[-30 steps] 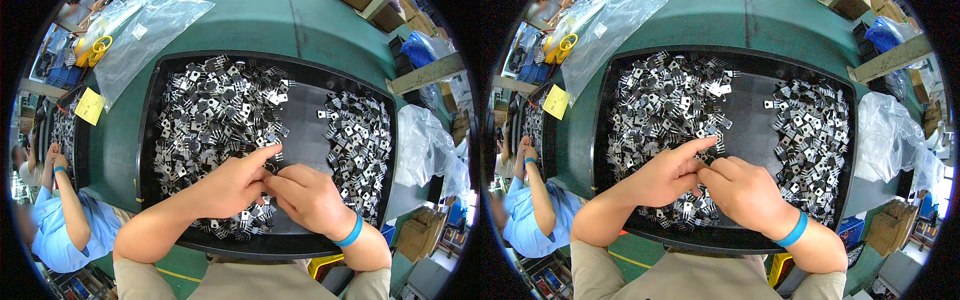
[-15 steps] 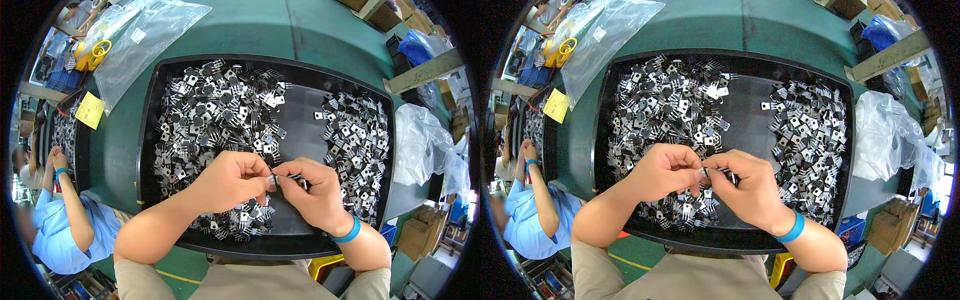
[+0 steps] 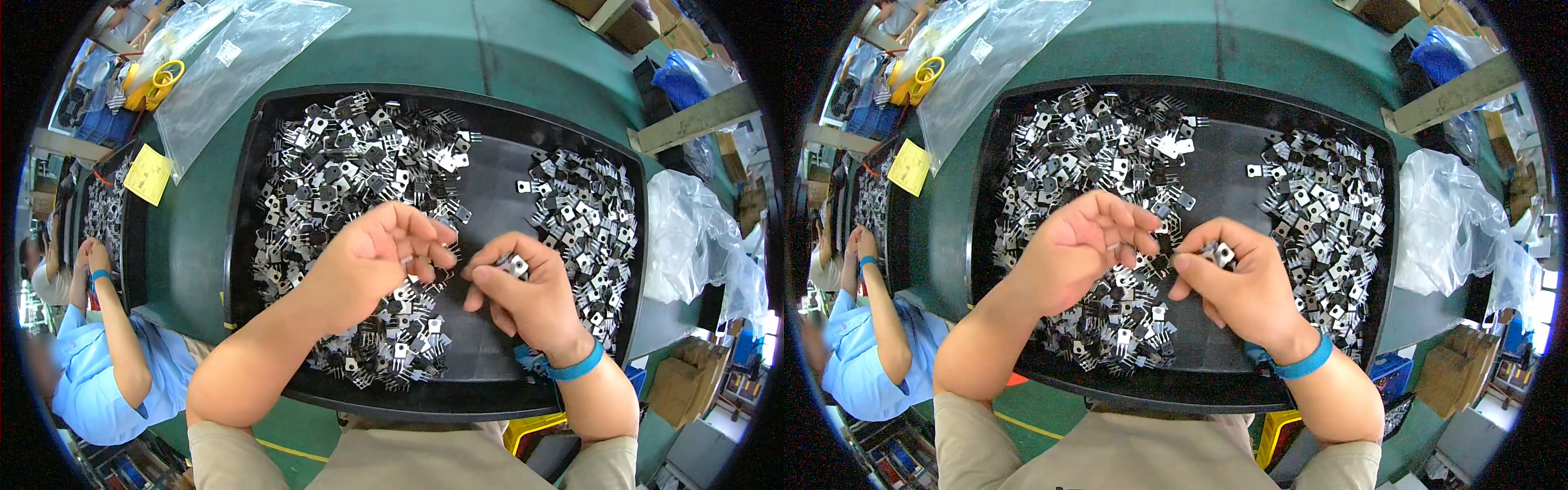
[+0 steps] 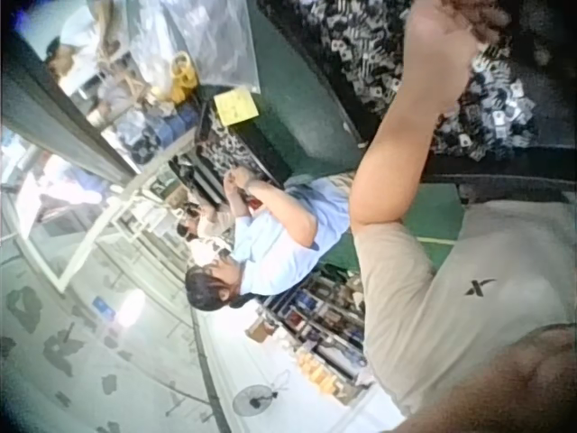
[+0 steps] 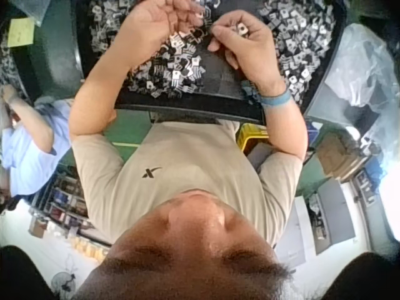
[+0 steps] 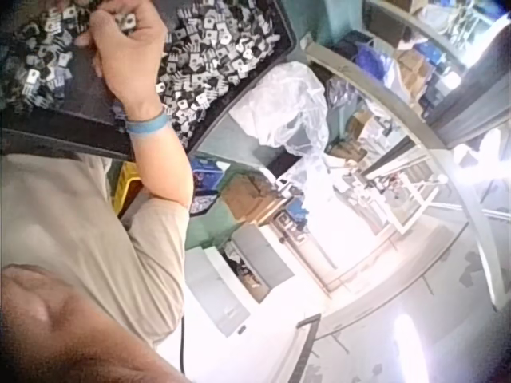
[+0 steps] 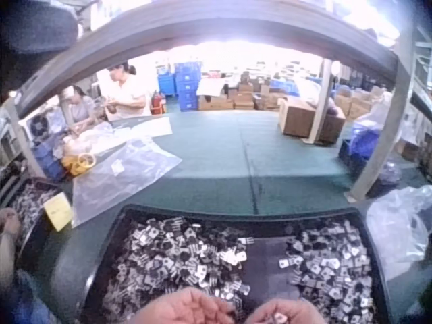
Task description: The person picks up small black electronic components and white plastic clips from a black tray and snaps them together by hand. The person handles the items one at a time, repeatedly picking, joining, and placing the assembled units back into the tray.
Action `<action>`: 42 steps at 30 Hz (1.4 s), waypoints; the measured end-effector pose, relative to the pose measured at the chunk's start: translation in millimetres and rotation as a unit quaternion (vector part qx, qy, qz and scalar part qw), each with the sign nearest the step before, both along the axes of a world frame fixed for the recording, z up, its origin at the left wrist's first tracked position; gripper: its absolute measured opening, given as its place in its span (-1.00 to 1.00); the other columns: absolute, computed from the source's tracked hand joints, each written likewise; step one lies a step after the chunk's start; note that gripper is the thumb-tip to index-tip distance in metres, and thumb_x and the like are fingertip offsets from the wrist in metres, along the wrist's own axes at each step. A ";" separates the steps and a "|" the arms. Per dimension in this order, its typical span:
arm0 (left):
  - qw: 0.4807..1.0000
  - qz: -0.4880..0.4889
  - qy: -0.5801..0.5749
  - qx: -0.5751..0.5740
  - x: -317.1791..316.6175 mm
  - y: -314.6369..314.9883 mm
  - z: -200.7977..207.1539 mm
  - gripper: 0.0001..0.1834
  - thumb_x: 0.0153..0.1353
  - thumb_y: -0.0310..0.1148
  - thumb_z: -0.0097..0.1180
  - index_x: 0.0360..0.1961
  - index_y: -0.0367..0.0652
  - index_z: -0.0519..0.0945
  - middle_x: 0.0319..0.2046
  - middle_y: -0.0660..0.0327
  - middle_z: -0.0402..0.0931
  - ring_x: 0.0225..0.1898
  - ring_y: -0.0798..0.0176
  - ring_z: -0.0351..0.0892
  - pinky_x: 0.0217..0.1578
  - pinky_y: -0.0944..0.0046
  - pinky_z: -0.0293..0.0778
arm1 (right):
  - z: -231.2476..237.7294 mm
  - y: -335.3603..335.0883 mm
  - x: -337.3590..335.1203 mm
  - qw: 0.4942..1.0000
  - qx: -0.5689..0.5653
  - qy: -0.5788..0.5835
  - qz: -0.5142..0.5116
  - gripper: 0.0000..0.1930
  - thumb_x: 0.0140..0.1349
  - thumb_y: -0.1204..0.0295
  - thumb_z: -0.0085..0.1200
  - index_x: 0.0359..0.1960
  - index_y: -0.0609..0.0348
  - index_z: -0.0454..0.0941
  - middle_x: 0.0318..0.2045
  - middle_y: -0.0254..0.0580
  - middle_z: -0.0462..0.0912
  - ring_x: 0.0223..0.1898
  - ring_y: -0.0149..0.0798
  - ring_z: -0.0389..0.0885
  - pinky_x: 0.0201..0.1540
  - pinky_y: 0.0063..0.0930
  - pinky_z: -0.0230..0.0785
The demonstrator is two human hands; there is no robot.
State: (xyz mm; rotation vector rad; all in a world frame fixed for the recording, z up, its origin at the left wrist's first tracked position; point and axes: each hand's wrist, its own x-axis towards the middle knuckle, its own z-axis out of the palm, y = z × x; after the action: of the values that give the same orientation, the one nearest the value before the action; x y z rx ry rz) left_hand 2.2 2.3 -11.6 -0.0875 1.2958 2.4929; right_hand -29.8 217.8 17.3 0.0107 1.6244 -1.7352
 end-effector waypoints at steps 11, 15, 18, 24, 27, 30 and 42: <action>0.997 0.002 -0.054 0.060 -3.3 0.3 12.4 -0.76 0.25 -0.69 -0.16 -0.09 -0.27 0.42 0.12 -0.03 0.36 0.19 -0.02 0.40 0.15 0.01 0.45 | -23.4 -18.6 35.2 0.751 0.176 0.487 0.409 -0.93 0.08 0.47 0.03 -0.39 0.15 0.46 -0.42 -0.16 0.52 -0.38 -0.07 0.61 -0.38 -0.23 0.50; 0.997 -0.008 -0.052 0.051 -2.6 1.2 15.6 -0.74 0.26 -0.68 -0.11 -0.05 -0.23 0.41 0.18 -0.07 0.33 0.23 -0.07 0.35 0.18 -0.02 0.41 | -19.2 -20.0 36.7 0.737 0.211 0.482 0.424 -0.92 0.11 0.44 0.02 -0.39 0.16 0.46 -0.44 -0.16 0.53 -0.40 -0.06 0.63 -0.39 -0.20 0.50; 0.998 -0.017 -0.050 0.035 -2.9 1.8 15.0 -0.73 0.26 -0.65 -0.08 -0.02 -0.23 0.41 0.17 -0.05 0.36 0.22 -0.03 0.38 0.18 0.00 0.42 | -13.2 -15.6 31.7 0.772 0.197 0.447 0.407 -0.90 0.11 0.46 0.06 -0.39 0.18 0.43 -0.47 -0.14 0.55 -0.41 -0.04 0.64 -0.39 -0.16 0.48; 0.998 -0.033 -0.046 -0.027 -4.9 1.5 15.9 -0.72 0.25 -0.62 -0.03 0.00 -0.27 0.40 0.10 -0.03 0.44 0.15 0.03 0.46 0.13 0.02 0.47 | 5.1 -9.1 16.0 0.914 0.027 0.383 0.131 -0.82 0.04 0.59 0.15 -0.28 0.19 0.56 -0.43 -0.09 0.62 -0.44 -0.07 0.62 -0.37 -0.28 0.45; 0.998 -0.051 -0.045 -0.017 -0.6 0.4 10.2 -0.71 0.26 -0.60 -0.01 0.02 -0.30 0.39 0.08 -0.05 0.45 0.12 0.05 0.49 0.13 0.04 0.47 | 4.3 -2.8 8.8 0.917 0.043 0.393 0.062 -0.79 0.02 0.64 0.15 -0.26 0.19 0.61 -0.44 -0.12 0.62 -0.46 -0.15 0.60 -0.38 -0.39 0.42; 0.997 -0.049 -0.049 -0.019 1.6 2.6 9.0 -0.71 0.27 -0.59 -0.01 0.02 -0.30 0.38 0.08 -0.06 0.45 0.12 0.04 0.49 0.12 0.04 0.47 | 2.7 -4.1 9.5 0.892 0.068 0.440 0.078 -0.72 0.01 0.65 0.15 -0.18 0.20 0.60 -0.47 -0.11 0.58 -0.51 -0.13 0.56 -0.42 -0.36 0.41; 0.995 -0.027 -0.094 0.013 0.1 8.1 16.4 -0.67 0.33 -0.55 -0.10 0.11 -0.27 0.34 0.14 -0.05 0.40 0.19 0.03 0.42 0.18 0.08 0.40 | -13.3 -7.7 17.4 0.896 0.091 0.422 0.103 -0.49 0.00 0.67 0.13 0.09 0.23 0.50 -0.38 -0.04 0.62 -0.44 -0.15 0.58 -0.36 -0.41 0.43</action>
State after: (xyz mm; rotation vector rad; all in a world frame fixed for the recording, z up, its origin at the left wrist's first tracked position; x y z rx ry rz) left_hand 2.2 10.4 4.8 -0.2695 1.1740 2.3902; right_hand -12.4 210.1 4.0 -0.9083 2.2814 -1.4837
